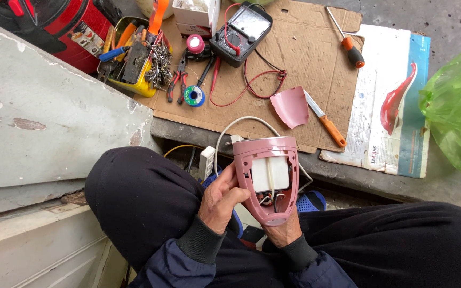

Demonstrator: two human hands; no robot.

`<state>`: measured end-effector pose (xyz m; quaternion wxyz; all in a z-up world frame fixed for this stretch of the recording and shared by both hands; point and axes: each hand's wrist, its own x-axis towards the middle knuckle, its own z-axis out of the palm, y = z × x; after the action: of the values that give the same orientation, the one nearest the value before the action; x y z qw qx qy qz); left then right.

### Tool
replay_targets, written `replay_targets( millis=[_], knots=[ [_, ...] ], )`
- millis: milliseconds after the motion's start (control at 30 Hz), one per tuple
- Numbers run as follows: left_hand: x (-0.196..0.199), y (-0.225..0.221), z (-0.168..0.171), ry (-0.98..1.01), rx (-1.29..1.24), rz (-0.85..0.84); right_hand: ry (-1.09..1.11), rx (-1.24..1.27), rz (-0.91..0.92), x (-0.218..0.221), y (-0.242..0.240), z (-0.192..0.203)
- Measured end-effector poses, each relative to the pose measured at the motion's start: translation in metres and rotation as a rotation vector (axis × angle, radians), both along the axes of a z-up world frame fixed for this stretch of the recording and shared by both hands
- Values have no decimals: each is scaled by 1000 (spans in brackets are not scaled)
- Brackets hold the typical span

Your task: Disassembling a pink hair dryer using a screwdriver and a knife for repair

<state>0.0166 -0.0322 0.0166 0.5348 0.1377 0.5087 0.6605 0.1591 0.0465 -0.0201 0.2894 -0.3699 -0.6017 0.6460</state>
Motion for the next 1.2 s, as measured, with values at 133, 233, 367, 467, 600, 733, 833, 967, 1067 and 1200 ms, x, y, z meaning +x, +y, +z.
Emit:
replay_targets(
  millis=[133,233,367,467,600,733,833,967,1067,1200],
  knots=[
    [1,-2,0,-28,35,-5,-16,72,-31,-2,-2,1],
    [1,-3,-2,-55,49,6,-29,70,-30,-3,-1,-3],
    [1,-4,-2,-58,50,18,-49,67,-26,-9,0,-5],
    [1,-4,0,-64,22,16,-65,67,-25,-14,3,-7],
    [2,-8,-11,-89,40,28,-87,64,-25,-20,7,-13],
    [1,-8,-9,-78,5,28,-110,60,-26,-26,12,-25],
    [0,-7,-7,-104,47,26,-130,54,-34,-24,19,-55],
    [2,-6,-21,-124,22,33,-179,35,-69,-17,7,-22],
    [7,-4,-31,-105,-2,158,-219,3,-100,-5,-6,-15],
    [2,4,-16,-129,-118,160,-240,-9,-124,-5,-7,-11]
  ],
)
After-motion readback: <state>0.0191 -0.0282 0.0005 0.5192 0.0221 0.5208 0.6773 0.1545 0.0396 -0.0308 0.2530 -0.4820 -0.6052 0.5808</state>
